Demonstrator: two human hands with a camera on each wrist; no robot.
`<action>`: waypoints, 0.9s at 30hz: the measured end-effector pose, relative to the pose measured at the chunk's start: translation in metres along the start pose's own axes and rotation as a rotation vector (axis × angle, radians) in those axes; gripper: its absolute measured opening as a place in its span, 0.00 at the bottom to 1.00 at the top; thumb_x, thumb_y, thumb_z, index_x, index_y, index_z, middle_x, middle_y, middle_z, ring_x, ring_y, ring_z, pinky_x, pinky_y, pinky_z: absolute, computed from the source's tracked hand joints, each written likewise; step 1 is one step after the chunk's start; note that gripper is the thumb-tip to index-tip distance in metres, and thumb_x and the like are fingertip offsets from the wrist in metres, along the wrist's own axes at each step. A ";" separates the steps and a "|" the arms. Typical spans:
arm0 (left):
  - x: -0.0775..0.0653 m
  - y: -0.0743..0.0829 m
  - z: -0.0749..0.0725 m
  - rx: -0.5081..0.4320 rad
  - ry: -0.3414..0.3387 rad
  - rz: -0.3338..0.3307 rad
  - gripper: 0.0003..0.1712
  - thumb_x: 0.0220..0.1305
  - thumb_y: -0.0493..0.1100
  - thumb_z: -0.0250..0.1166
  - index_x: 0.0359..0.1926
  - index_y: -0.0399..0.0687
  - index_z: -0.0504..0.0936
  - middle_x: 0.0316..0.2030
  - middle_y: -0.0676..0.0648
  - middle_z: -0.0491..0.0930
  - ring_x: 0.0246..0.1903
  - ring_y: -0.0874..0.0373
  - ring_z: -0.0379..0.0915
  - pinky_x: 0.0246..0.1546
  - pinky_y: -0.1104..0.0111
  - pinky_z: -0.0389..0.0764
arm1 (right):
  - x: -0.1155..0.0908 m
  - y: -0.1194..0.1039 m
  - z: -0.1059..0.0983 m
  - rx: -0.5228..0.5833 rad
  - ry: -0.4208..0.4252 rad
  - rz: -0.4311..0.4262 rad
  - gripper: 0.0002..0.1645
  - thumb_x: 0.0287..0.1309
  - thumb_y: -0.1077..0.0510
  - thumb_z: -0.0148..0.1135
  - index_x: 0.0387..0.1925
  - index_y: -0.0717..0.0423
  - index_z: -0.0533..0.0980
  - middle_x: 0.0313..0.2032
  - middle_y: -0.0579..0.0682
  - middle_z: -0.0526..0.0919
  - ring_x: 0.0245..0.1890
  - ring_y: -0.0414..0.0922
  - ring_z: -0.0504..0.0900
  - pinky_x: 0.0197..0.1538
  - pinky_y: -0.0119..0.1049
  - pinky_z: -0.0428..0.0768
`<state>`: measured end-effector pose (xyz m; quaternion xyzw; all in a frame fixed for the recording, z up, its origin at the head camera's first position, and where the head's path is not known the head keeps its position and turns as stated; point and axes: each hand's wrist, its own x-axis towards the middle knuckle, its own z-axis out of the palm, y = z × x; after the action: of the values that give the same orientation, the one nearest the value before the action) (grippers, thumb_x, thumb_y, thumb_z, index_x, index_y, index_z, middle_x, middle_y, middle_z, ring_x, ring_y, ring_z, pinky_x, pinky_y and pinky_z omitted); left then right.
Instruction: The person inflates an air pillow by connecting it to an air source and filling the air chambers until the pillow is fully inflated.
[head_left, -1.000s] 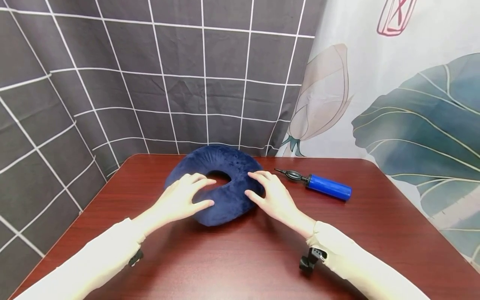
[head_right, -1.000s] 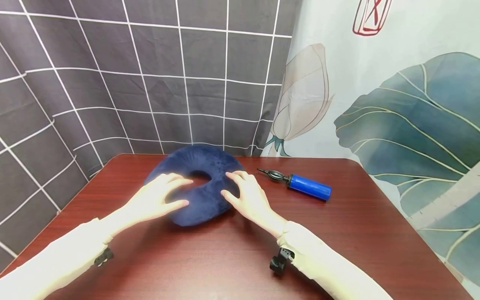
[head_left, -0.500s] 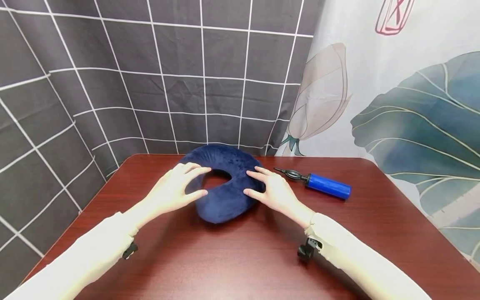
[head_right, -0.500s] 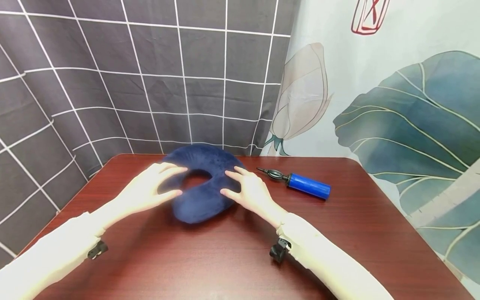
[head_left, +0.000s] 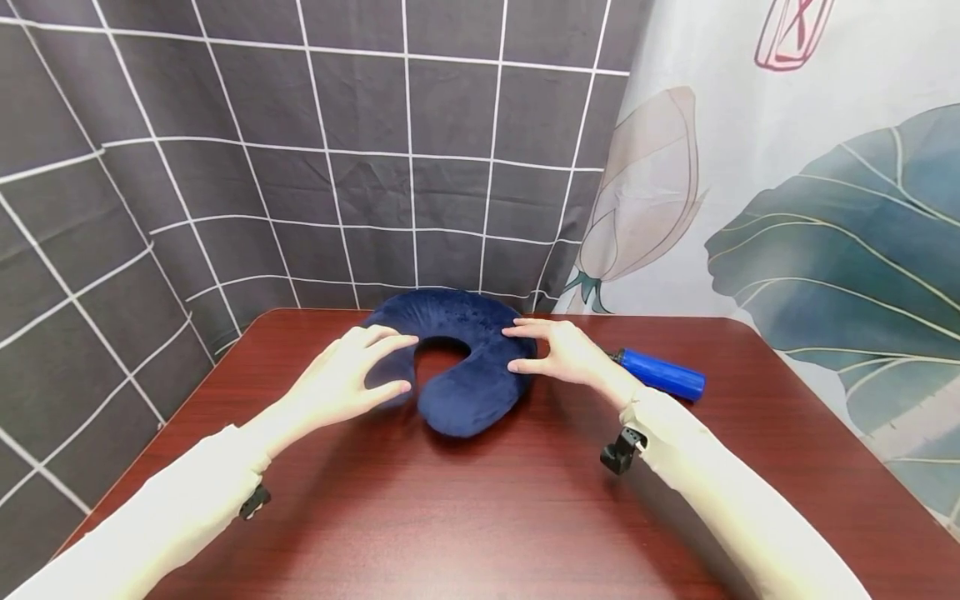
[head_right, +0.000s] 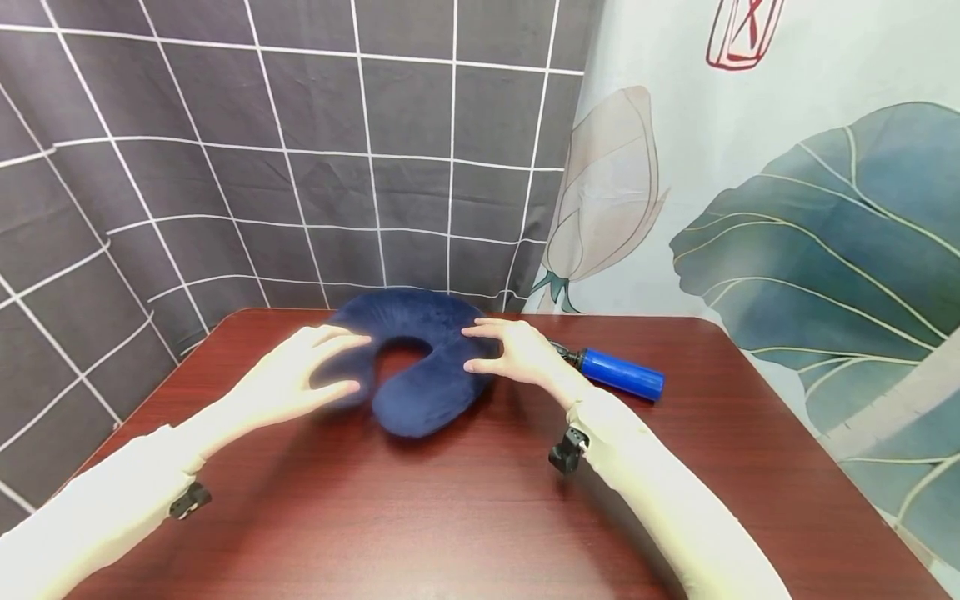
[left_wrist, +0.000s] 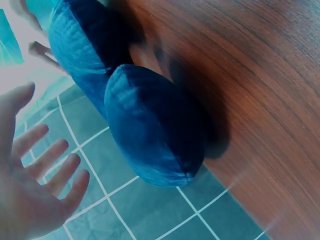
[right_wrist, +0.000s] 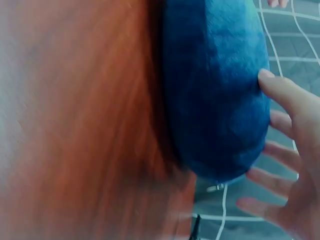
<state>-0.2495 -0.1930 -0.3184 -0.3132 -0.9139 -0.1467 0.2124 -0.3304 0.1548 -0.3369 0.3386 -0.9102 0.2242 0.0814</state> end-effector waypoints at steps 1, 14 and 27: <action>0.000 0.000 0.000 -0.002 0.001 0.000 0.32 0.56 0.56 0.72 0.62 0.60 0.77 0.55 0.50 0.78 0.53 0.51 0.73 0.54 0.55 0.75 | 0.002 0.002 -0.002 0.004 -0.016 -0.004 0.34 0.52 0.41 0.73 0.61 0.43 0.78 0.65 0.54 0.76 0.66 0.53 0.74 0.65 0.50 0.73; -0.003 -0.005 0.001 -0.013 0.004 0.018 0.32 0.56 0.56 0.72 0.62 0.61 0.77 0.56 0.50 0.78 0.55 0.51 0.73 0.56 0.53 0.74 | 0.022 0.030 -0.014 0.147 -0.136 -0.028 0.34 0.53 0.48 0.74 0.62 0.42 0.76 0.69 0.50 0.72 0.70 0.51 0.69 0.66 0.54 0.71; -0.006 -0.017 -0.001 -0.020 0.006 0.003 0.32 0.56 0.56 0.72 0.62 0.58 0.77 0.56 0.49 0.77 0.55 0.49 0.72 0.55 0.50 0.73 | 0.015 0.022 -0.006 0.163 -0.053 0.037 0.33 0.59 0.48 0.68 0.66 0.45 0.72 0.69 0.50 0.72 0.71 0.50 0.68 0.71 0.52 0.66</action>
<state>-0.2558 -0.2090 -0.3228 -0.3161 -0.9113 -0.1564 0.2125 -0.3559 0.1633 -0.3351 0.3330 -0.8969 0.2898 0.0256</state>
